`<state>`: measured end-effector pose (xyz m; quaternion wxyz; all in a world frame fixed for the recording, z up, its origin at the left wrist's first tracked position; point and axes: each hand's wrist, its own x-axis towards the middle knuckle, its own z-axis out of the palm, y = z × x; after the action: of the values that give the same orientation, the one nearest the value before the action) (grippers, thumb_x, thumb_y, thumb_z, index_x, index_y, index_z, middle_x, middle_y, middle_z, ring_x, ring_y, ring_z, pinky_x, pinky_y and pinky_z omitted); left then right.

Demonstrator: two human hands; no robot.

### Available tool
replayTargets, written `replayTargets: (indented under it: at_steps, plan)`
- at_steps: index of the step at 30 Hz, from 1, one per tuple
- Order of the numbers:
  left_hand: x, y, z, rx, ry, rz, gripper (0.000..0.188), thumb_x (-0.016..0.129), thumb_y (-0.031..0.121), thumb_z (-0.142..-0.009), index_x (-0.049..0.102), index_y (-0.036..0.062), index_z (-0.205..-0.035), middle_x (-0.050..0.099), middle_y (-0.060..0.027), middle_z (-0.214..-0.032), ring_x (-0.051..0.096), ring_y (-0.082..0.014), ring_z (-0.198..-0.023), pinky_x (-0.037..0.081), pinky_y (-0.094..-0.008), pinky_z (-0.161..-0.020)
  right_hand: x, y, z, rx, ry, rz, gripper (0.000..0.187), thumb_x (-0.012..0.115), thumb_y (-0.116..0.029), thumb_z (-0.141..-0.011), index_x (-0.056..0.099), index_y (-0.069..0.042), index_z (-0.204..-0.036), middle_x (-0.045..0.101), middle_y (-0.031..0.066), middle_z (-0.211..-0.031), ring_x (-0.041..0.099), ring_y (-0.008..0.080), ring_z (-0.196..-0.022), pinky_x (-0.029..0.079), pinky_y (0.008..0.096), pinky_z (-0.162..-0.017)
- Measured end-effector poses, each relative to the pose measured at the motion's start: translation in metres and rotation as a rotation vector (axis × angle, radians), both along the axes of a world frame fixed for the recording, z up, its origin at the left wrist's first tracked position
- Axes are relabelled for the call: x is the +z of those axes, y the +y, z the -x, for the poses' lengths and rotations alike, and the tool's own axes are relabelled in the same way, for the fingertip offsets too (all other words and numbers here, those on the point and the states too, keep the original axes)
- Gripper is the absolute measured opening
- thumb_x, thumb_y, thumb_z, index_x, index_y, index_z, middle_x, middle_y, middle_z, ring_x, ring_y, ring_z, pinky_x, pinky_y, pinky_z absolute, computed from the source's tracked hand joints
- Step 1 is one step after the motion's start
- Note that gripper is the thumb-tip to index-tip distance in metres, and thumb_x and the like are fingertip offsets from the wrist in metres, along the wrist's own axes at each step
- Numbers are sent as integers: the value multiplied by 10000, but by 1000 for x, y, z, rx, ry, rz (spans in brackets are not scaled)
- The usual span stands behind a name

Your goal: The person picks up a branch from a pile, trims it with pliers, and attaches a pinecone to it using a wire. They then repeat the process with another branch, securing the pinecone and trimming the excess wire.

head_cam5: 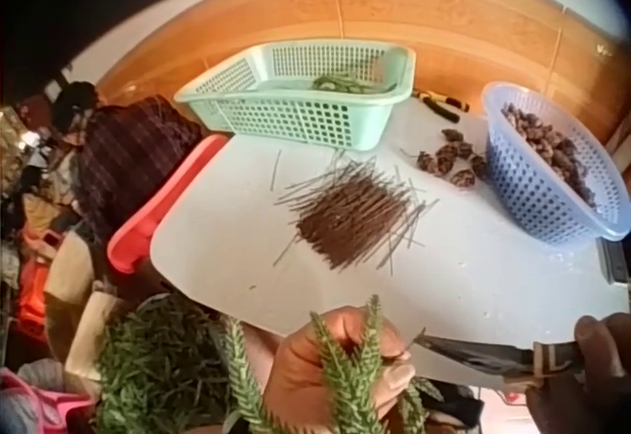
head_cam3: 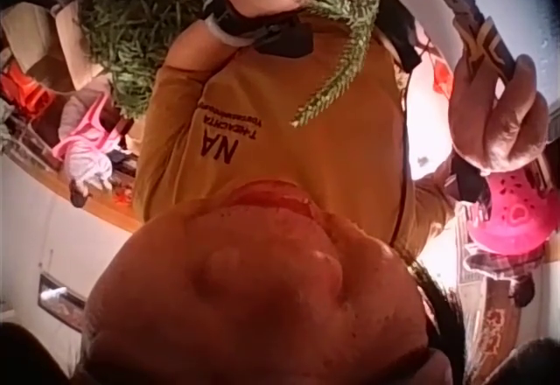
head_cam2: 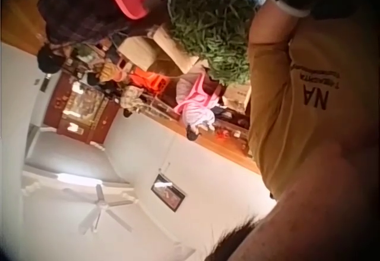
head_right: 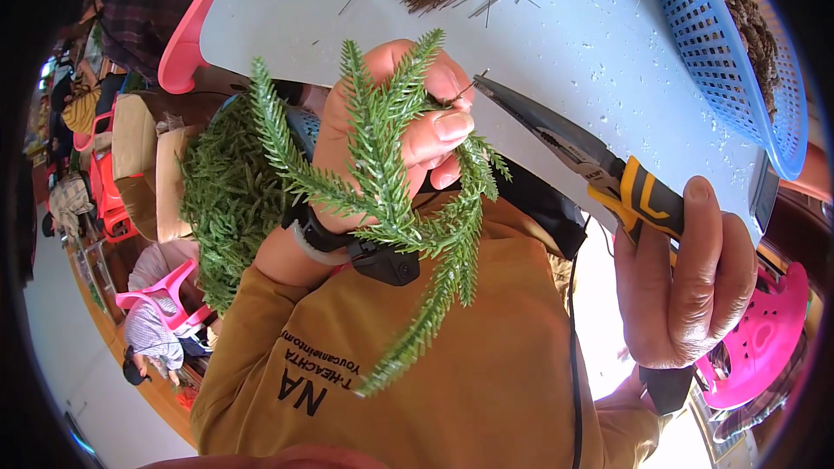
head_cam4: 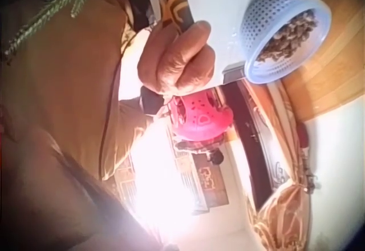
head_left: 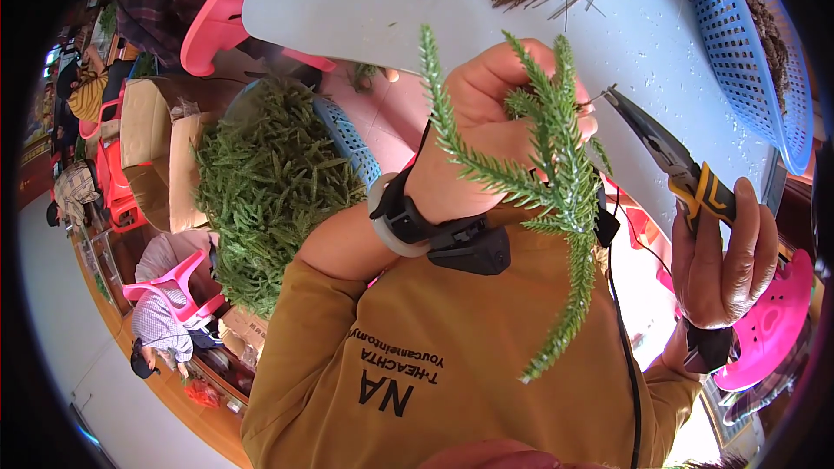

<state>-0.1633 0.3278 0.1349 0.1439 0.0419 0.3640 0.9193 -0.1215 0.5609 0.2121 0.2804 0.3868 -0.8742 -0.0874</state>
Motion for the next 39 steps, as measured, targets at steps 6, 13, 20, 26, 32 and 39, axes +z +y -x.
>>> replayTargets:
  at_steps: [6,13,20,26,32,39]
  plan:
    - [0,-2,0,4,-1,-4,194,593,-90,-784,524,35,-916,512,-63,-865,512,-88,-652,466,-228,-471,0,-3,0,5,5,-2,237,745,1,-625,630,66,-822,589,264,-1101,548,329,-889,491,344,-669]
    - [2,-3,0,4,42,16,191,593,-90,-791,525,34,-921,515,-63,-867,519,-87,-663,463,-228,-476,-5,-2,-6,-55,-49,36,255,762,-39,-644,631,47,-845,586,238,-1113,558,333,-944,502,353,-716]
    - [6,0,-5,71,118,91,183,595,-75,-799,517,36,-923,512,-57,-878,513,-87,-652,450,-226,-475,4,-7,-10,-114,-229,73,285,766,-46,-658,630,40,-894,559,229,-1150,570,339,-964,510,365,-760]
    - [9,-1,-2,26,85,160,175,601,-60,-800,507,38,-910,500,-43,-871,503,-87,-621,439,-223,-466,1,-6,-11,-102,-568,438,269,782,-69,-622,612,30,-807,550,256,-1142,588,312,-914,485,345,-754]
    - [13,-2,-3,48,109,192,168,606,-49,-800,505,34,-905,501,-39,-850,497,-88,-597,430,-222,-457,-19,-2,-18,-37,-1056,1227,282,806,-73,-597,603,32,-762,565,252,-1130,595,262,-914,461,331,-784]
    - [9,-4,-2,30,139,191,190,593,-68,-802,509,27,-945,496,-57,-865,484,-86,-602,413,-214,-454,-23,-4,-18,-100,-1351,1553,277,817,-61,-564,609,30,-724,582,248,-1119,596,239,-930,425,329,-851]
